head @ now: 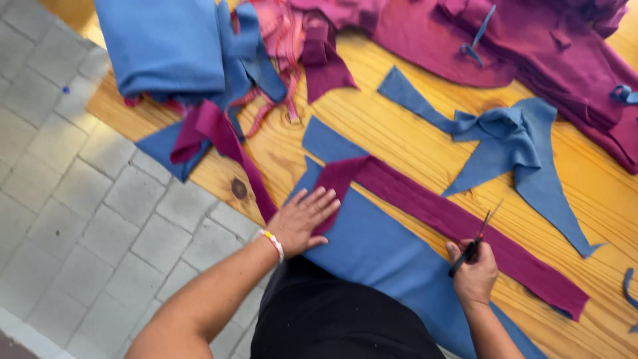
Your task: The person uses scissors to cut a long strip of purple fabric that is laid on top of a larger blue fabric piece on a wooden table. They hold the fabric steady with their left hand while cutting with their right hand, creating a straight edge along the length of the purple material.
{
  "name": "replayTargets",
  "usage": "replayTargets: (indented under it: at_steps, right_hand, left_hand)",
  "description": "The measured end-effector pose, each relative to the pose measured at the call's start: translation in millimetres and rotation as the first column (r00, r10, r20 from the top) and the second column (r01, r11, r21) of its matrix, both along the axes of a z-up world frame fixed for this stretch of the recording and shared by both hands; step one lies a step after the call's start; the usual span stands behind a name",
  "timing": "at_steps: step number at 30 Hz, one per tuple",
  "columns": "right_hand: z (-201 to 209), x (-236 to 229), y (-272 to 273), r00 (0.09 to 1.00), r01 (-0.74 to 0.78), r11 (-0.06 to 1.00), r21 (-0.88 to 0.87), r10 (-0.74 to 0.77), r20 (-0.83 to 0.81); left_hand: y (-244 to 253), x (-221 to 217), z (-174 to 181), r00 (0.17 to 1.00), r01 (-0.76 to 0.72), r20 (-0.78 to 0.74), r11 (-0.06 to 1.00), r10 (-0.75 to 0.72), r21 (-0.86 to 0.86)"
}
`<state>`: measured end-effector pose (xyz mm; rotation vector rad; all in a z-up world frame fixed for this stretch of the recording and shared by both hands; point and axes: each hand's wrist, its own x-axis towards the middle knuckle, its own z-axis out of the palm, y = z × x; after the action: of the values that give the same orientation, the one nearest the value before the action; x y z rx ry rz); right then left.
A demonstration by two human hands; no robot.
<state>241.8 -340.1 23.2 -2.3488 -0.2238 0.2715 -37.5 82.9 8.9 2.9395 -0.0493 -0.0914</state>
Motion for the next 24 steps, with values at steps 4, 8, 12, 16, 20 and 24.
replayTargets:
  at_steps: [4, 8, 12, 16, 20, 24]
  right_hand:
    - [-16.9, -1.0, -13.0, 0.989, 0.047, 0.987, -0.156, -0.024, 0.143]
    - [-39.9, -0.2, -20.2, 0.95, 0.055, 0.968, -0.246, 0.026, 0.312]
    - [-20.3, -13.2, 4.9, 0.97, 0.15, 0.935, -0.321, -0.077, 0.231]
    - [37.6, -77.9, 119.7, 0.976, 0.129, 0.99, 0.051, -0.118, -0.183]
    - [55.3, -169.5, 240.9, 0.523, 0.299, 0.893, 0.336, 0.141, -0.841]
    - [55.4, -187.8, 305.9, 0.363, 0.208, 0.911, 0.357, 0.267, -0.893]
  left_hand:
    - [-6.5, -4.0, -1.9, 0.999, -0.008, 0.033, 0.998, 0.01, -0.064]
    - [-0.8, -0.5, -6.3, 0.997, 0.013, -0.068, 0.981, -0.026, -0.193]
    - [26.6, 11.3, 4.7, 0.989, 0.108, -0.077, 0.967, -0.129, -0.23]
    - [55.4, 25.0, -37.0, 0.991, 0.129, 0.048, 0.846, -0.122, -0.517]
    - [136.2, 47.6, -14.3, 0.896, -0.407, -0.154, 0.629, 0.417, -0.662]
    - [205.4, 82.9, -26.1, 0.734, -0.672, -0.344, 0.552, 0.586, -0.494]
